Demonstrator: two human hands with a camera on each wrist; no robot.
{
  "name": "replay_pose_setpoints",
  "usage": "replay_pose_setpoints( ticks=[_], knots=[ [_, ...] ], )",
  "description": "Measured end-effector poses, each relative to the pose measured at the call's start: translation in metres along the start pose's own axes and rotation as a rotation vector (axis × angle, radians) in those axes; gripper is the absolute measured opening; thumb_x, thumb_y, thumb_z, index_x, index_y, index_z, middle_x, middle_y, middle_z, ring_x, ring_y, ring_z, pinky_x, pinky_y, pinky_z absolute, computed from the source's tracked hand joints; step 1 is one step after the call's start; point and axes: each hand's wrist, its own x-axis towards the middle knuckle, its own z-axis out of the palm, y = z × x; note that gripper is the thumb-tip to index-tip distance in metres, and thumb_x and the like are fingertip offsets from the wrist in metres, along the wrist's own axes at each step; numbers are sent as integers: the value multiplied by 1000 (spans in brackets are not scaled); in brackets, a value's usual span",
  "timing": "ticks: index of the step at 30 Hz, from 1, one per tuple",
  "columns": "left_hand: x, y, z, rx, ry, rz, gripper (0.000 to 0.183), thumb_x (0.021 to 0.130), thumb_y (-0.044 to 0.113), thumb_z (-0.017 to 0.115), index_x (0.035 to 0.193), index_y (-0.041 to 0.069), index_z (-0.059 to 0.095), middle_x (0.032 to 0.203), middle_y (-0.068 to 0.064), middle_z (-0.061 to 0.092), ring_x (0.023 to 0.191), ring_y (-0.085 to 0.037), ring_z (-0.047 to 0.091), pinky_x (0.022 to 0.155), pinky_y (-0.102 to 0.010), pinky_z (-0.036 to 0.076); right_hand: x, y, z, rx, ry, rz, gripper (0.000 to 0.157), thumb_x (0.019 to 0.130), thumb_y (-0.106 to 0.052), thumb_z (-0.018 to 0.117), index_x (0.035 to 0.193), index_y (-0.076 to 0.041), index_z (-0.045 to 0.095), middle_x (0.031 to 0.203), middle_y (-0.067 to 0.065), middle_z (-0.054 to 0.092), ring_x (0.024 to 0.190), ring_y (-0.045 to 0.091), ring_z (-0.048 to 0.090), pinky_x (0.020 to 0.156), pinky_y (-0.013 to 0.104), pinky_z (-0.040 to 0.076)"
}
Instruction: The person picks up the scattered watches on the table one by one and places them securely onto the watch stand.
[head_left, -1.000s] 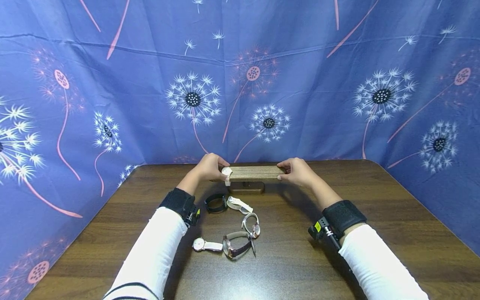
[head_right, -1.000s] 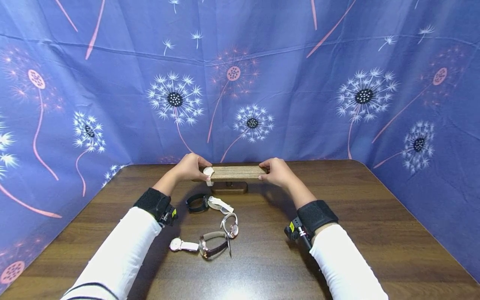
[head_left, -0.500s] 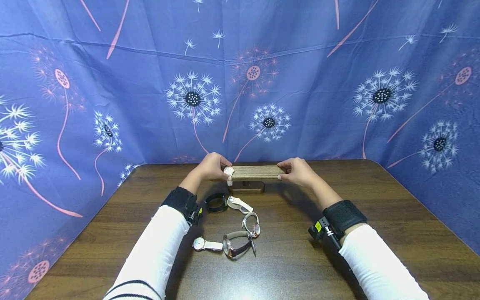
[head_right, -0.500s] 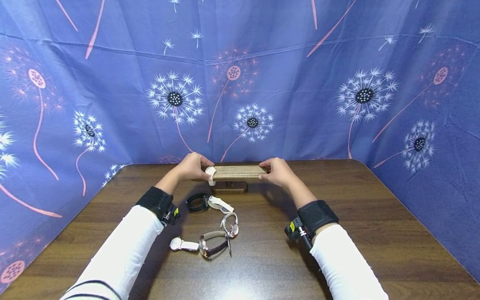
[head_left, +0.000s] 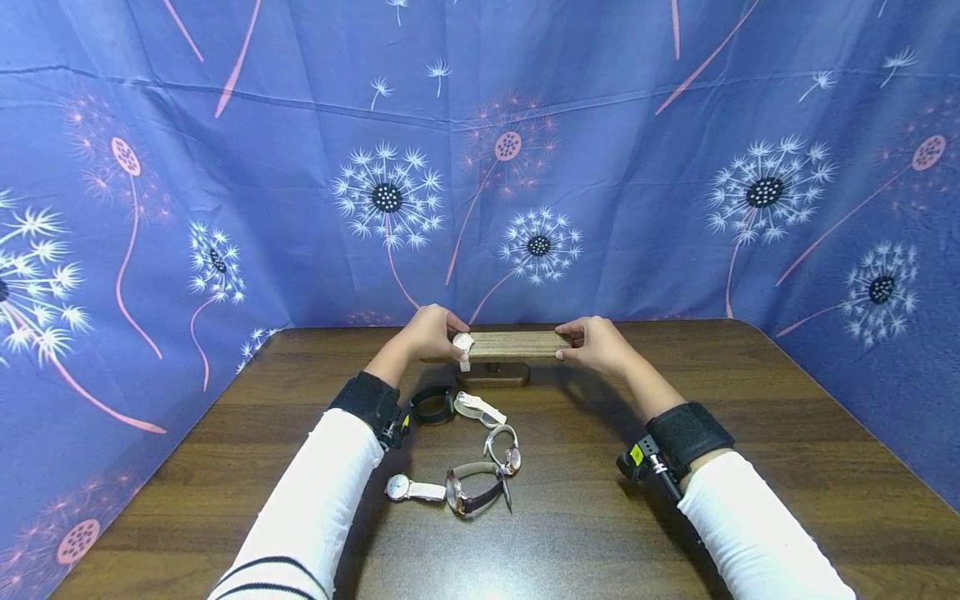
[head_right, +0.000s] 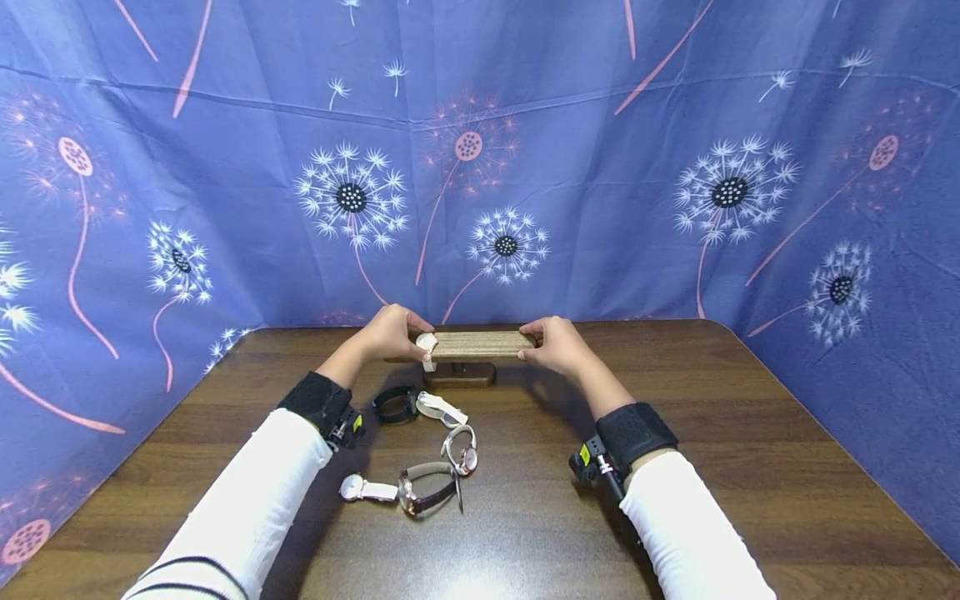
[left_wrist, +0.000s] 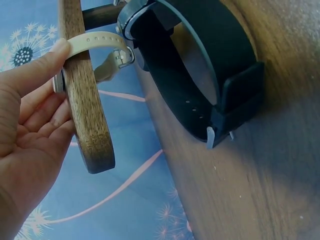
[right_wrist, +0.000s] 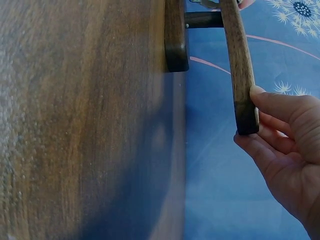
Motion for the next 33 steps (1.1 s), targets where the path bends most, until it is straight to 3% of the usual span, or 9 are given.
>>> replay_pose_setpoints(
  ticks=[9,23,33],
  knots=[
    [3,3,1,9,-17,-6,45,59,25,82,99,11,69,88,4,67,76,-8,59,67,-24,48,-1,0,1,13,8,3,43,76,-15,70,114,1,58,105,16,61,90,25,60,74,36,50],
    [9,6,5,69,4,11,44,57,28,83,96,14,70,89,4,67,88,-12,58,77,-26,46,-1,0,3,39,18,2,42,75,-12,70,113,3,58,105,17,61,90,25,60,75,35,50],
    [10,10,8,15,-15,-15,43,58,26,83,97,15,69,92,4,66,92,-14,58,78,-27,47,-2,1,2,2,2,8,43,77,-16,69,115,0,57,106,14,61,91,24,59,75,37,49]
  ],
)
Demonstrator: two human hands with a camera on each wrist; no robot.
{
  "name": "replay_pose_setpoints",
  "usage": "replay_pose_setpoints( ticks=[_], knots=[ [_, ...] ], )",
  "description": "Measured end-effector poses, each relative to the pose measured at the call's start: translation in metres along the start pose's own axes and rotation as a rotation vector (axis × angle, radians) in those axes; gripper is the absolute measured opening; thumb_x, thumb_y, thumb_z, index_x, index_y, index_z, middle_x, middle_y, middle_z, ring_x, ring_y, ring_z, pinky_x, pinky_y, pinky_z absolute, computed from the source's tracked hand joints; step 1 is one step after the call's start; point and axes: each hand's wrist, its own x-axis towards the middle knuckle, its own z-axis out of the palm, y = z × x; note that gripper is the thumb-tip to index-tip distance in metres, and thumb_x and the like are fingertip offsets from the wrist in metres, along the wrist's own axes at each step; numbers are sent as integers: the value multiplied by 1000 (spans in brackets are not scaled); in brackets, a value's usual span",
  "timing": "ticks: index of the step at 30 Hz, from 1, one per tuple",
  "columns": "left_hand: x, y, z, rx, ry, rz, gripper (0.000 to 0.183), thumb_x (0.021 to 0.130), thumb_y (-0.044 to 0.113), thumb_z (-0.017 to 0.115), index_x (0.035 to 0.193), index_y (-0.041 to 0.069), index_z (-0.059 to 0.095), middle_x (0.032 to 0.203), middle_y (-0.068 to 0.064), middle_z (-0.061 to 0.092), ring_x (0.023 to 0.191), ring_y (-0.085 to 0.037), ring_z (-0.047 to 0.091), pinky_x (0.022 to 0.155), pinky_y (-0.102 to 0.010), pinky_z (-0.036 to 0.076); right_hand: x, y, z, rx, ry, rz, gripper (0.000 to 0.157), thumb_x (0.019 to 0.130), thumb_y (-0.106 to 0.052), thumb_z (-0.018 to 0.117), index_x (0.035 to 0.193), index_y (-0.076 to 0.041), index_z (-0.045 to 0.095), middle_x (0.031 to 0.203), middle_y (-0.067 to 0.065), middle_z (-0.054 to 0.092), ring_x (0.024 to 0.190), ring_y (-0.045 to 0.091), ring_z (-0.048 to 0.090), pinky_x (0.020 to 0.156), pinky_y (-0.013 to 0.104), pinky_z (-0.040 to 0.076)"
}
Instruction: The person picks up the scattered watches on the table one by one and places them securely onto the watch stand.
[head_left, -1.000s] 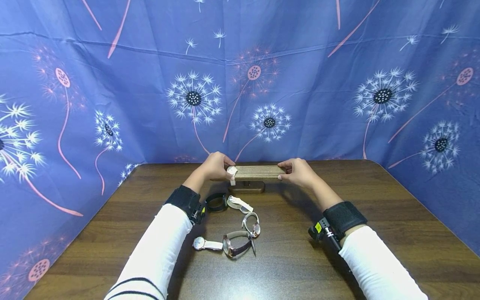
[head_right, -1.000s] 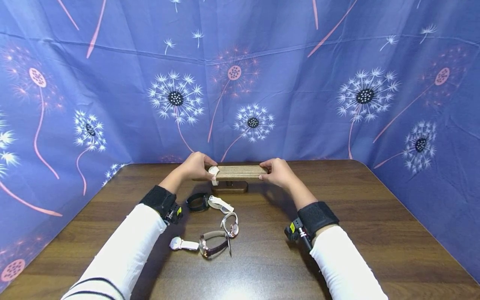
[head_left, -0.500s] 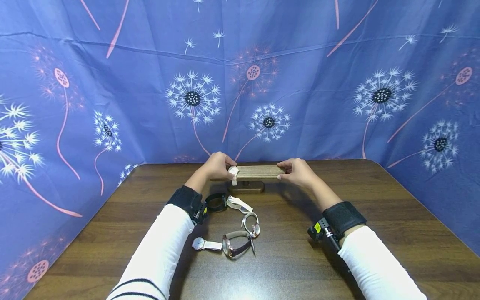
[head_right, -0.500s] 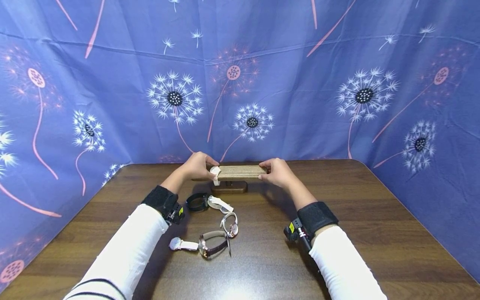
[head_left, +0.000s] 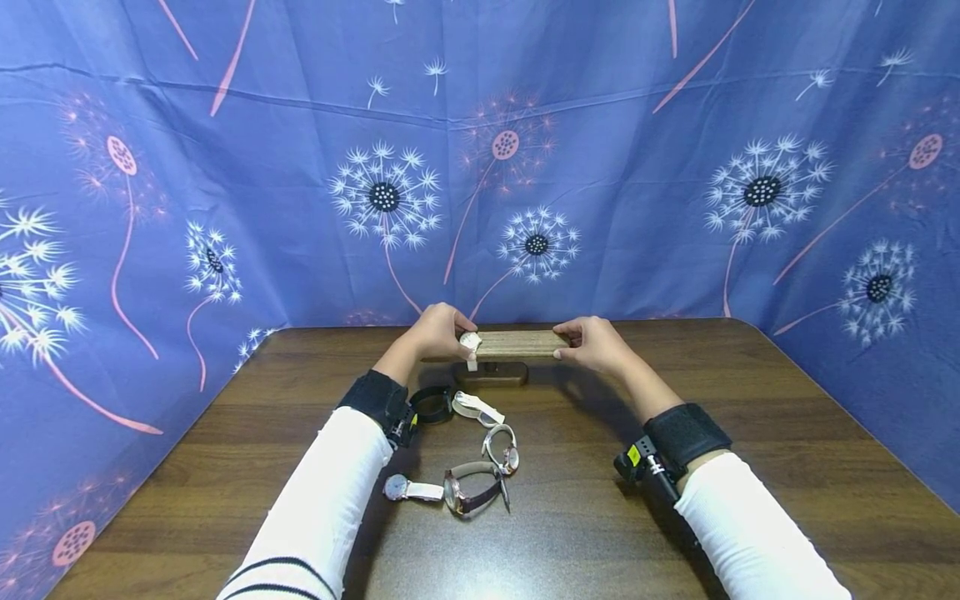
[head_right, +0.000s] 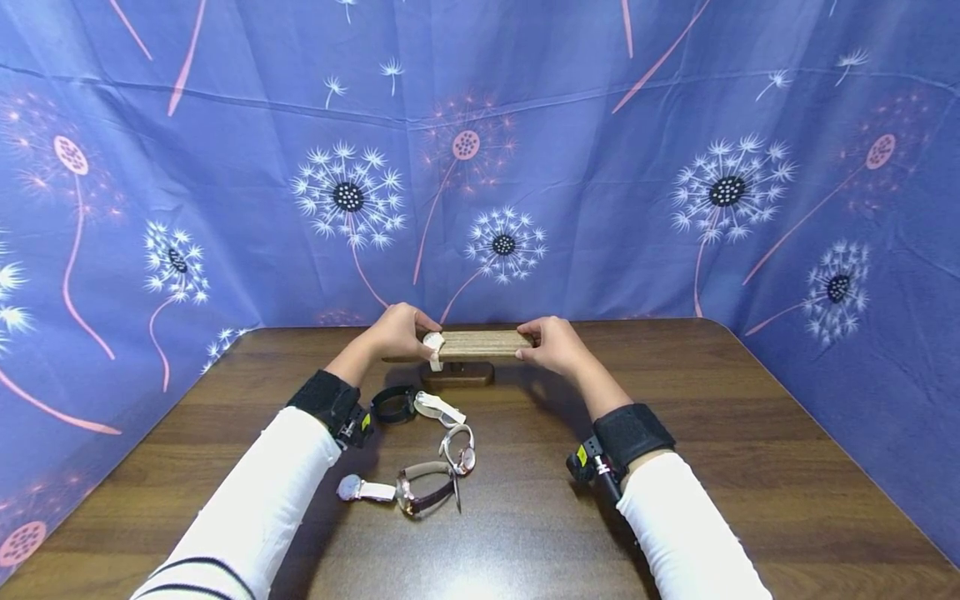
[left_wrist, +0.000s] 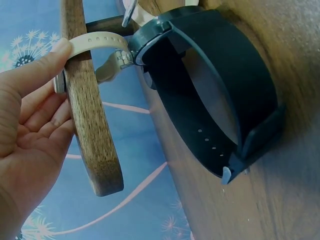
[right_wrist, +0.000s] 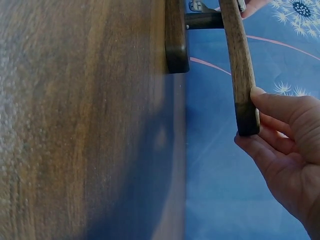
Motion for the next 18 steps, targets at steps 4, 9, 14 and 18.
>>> replay_pose_setpoints(
  ticks=[4,9,14,18],
  knots=[
    [1,1,1,1,-1,3,43,57,26,83,97,16,70,93,4,66,98,-15,56,81,-28,46,1,1,0,8,-3,1,44,77,-17,69,116,-1,57,106,14,61,91,24,59,75,37,50],
    [2,4,2,13,-1,20,43,58,25,83,98,14,69,93,3,67,93,-14,58,78,-26,47,0,2,0,23,7,-9,44,76,-15,70,114,2,57,103,16,62,90,24,60,74,37,50],
    [2,7,2,9,-2,22,42,60,24,82,98,13,69,93,2,67,89,-12,58,74,-25,47,1,1,0,33,10,7,43,75,-14,70,114,1,58,105,16,61,91,25,60,75,36,50],
    [2,8,3,-1,-2,12,41,60,23,82,97,14,69,91,3,67,85,-11,58,71,-24,48,1,0,0,38,5,24,43,76,-14,70,114,0,58,107,15,61,92,25,59,77,35,50]
  ],
)
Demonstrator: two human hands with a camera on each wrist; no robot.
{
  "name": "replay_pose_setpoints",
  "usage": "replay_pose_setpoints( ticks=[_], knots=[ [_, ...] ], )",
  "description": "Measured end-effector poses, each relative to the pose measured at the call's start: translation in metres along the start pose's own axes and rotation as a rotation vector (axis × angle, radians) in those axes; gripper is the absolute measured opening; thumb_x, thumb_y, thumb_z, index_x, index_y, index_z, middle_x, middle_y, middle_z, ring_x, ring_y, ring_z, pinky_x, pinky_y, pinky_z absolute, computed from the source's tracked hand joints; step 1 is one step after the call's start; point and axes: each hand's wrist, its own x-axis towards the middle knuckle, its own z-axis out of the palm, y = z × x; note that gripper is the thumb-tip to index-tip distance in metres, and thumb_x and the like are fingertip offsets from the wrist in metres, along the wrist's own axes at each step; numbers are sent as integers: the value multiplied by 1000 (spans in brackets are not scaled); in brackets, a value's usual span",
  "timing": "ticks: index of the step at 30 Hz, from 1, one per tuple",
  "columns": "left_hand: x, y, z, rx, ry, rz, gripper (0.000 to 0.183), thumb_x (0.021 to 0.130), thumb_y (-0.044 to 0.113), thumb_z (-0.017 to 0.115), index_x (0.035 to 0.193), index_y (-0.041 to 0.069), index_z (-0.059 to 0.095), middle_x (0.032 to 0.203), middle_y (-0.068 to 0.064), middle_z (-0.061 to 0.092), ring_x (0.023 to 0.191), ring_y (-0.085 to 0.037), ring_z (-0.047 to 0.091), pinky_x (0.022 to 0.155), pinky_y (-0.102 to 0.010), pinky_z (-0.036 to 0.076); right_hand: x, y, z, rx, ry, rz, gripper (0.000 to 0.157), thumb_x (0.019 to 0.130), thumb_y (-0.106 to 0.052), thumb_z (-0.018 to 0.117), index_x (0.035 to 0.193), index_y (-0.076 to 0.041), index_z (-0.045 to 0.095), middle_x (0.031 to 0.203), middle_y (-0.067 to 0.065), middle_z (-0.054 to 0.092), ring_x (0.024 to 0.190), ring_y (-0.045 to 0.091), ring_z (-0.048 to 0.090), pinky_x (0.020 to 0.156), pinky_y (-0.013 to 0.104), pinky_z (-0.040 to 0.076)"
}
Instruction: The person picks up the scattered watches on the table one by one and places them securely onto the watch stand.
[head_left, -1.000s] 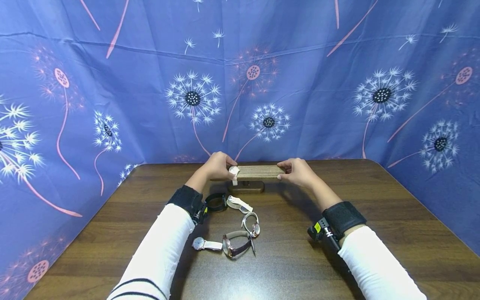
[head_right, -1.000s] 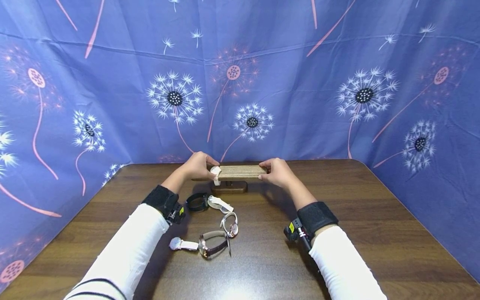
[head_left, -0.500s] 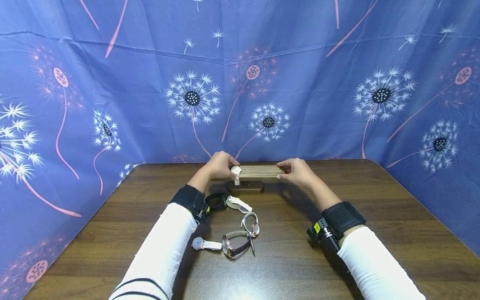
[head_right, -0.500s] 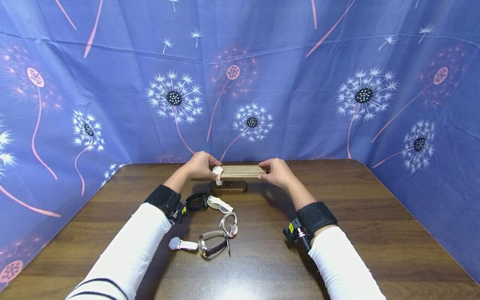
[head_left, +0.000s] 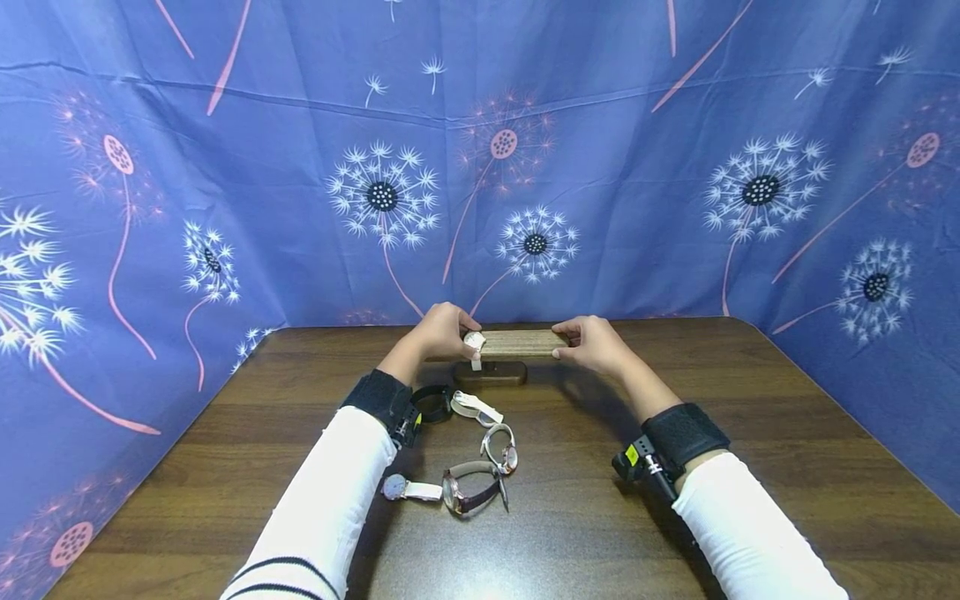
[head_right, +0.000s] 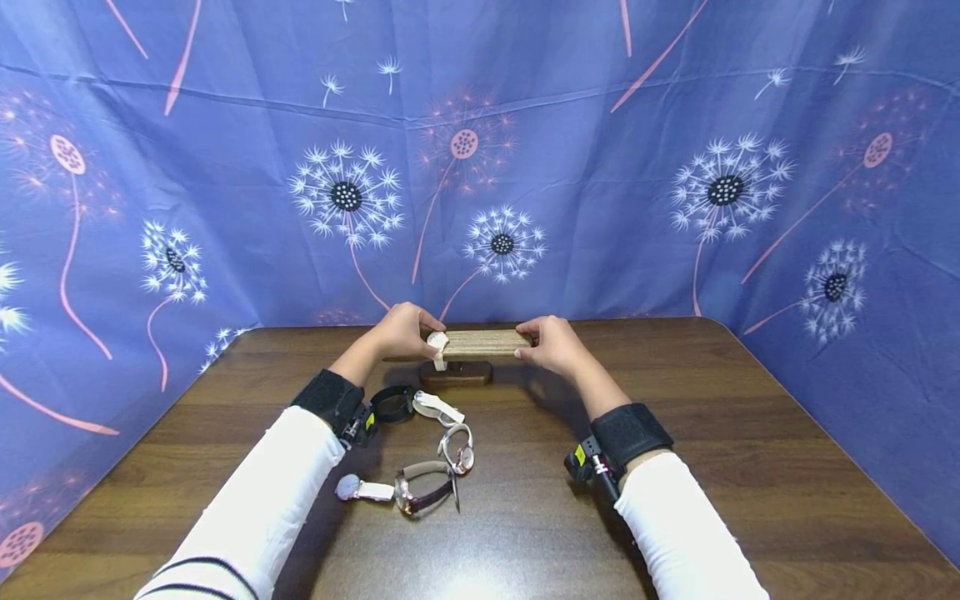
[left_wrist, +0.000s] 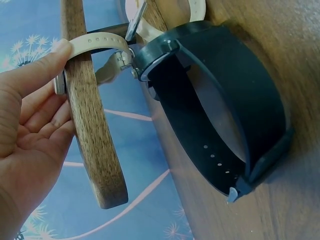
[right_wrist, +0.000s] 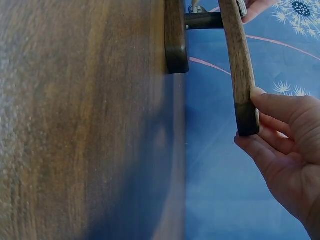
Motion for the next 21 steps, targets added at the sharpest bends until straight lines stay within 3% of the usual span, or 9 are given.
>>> replay_pose_setpoints(
  ticks=[9,15,21],
  knots=[
    [0,0,3,-3,13,-1,41,59,23,82,97,14,69,90,4,67,81,-10,57,69,-23,47,-2,-2,0,4,3,-4,42,76,-13,70,113,1,58,107,16,60,92,26,59,77,36,50],
    [-6,-1,1,-32,-28,18,48,63,26,80,106,13,65,90,1,65,68,-13,56,60,-25,46,-2,-1,1,-40,-2,-44,43,76,-16,70,114,1,57,106,15,61,87,24,60,74,36,50],
    [-16,1,-9,-43,22,93,47,65,25,79,107,12,64,103,-2,64,90,-15,58,77,-27,48,-8,-5,-3,-142,132,-158,42,72,-16,73,110,-1,60,108,12,59,94,26,54,80,39,44]
  ],
)
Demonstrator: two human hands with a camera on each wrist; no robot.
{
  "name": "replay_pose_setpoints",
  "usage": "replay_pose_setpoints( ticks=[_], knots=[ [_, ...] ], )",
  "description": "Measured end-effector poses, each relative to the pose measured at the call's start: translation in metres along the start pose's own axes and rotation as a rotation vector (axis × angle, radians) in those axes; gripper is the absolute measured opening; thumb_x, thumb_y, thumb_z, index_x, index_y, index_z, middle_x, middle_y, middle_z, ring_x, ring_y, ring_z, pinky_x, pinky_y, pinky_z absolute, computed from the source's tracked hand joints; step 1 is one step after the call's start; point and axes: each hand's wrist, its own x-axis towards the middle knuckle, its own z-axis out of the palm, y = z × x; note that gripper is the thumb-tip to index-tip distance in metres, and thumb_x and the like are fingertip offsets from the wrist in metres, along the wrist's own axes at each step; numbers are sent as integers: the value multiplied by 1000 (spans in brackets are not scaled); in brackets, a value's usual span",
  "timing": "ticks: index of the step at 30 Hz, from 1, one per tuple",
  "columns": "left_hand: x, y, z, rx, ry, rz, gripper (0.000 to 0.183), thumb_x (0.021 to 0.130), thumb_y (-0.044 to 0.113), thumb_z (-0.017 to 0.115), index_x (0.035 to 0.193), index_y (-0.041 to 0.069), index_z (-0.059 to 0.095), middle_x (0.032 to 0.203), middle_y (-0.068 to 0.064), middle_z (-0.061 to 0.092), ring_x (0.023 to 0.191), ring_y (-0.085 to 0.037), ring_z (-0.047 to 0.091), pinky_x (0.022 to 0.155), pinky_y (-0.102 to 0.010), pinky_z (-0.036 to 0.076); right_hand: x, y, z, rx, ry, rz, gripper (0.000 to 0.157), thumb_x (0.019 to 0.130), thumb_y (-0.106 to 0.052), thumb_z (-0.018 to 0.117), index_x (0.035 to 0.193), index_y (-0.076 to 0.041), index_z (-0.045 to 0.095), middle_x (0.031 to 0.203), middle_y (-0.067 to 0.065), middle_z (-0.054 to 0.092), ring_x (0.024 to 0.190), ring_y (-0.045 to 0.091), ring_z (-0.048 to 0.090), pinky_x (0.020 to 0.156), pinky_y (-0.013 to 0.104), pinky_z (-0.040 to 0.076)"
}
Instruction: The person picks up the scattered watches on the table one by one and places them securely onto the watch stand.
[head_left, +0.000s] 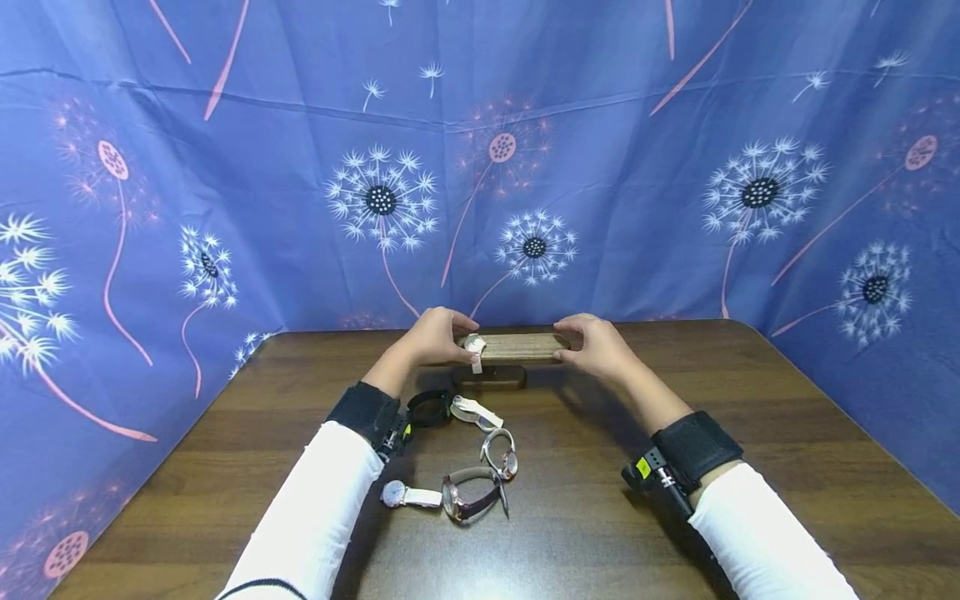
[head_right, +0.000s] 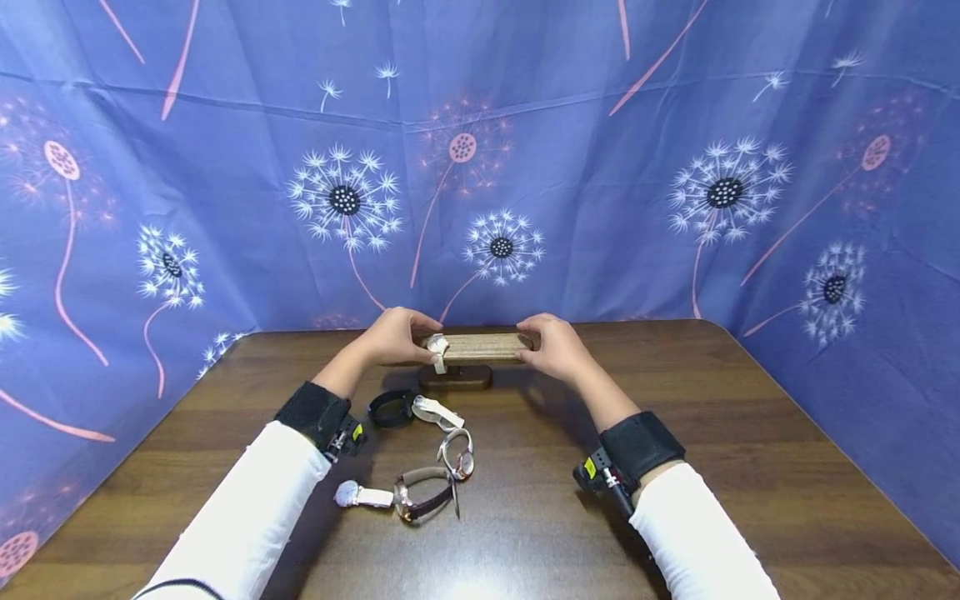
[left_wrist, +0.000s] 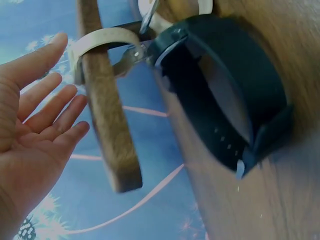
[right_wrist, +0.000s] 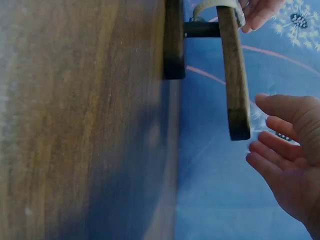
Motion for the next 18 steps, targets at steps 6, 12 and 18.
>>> replay_pose_setpoints(
  ticks=[6,12,18],
  knots=[
    [-25,1,-11,-57,18,42,36,73,25,72,104,7,64,98,-5,65,93,-19,60,82,-35,47,-12,-15,-2,1,79,-129,31,69,-10,73,96,0,64,101,11,59,93,26,55,83,39,43],
    [-61,5,-14,-75,-42,90,28,78,25,68,99,7,66,92,-3,66,82,-11,62,74,-26,50,-33,-38,1,59,-138,-245,21,71,-5,70,92,-5,65,90,7,63,77,18,60,68,28,50],
    [-92,8,-17,-46,-56,73,23,80,29,66,96,14,67,88,5,66,79,-6,60,71,-24,49,-44,-67,15,129,-419,-398,18,73,3,64,90,-3,66,85,7,63,74,9,59,67,20,49]
  ],
)
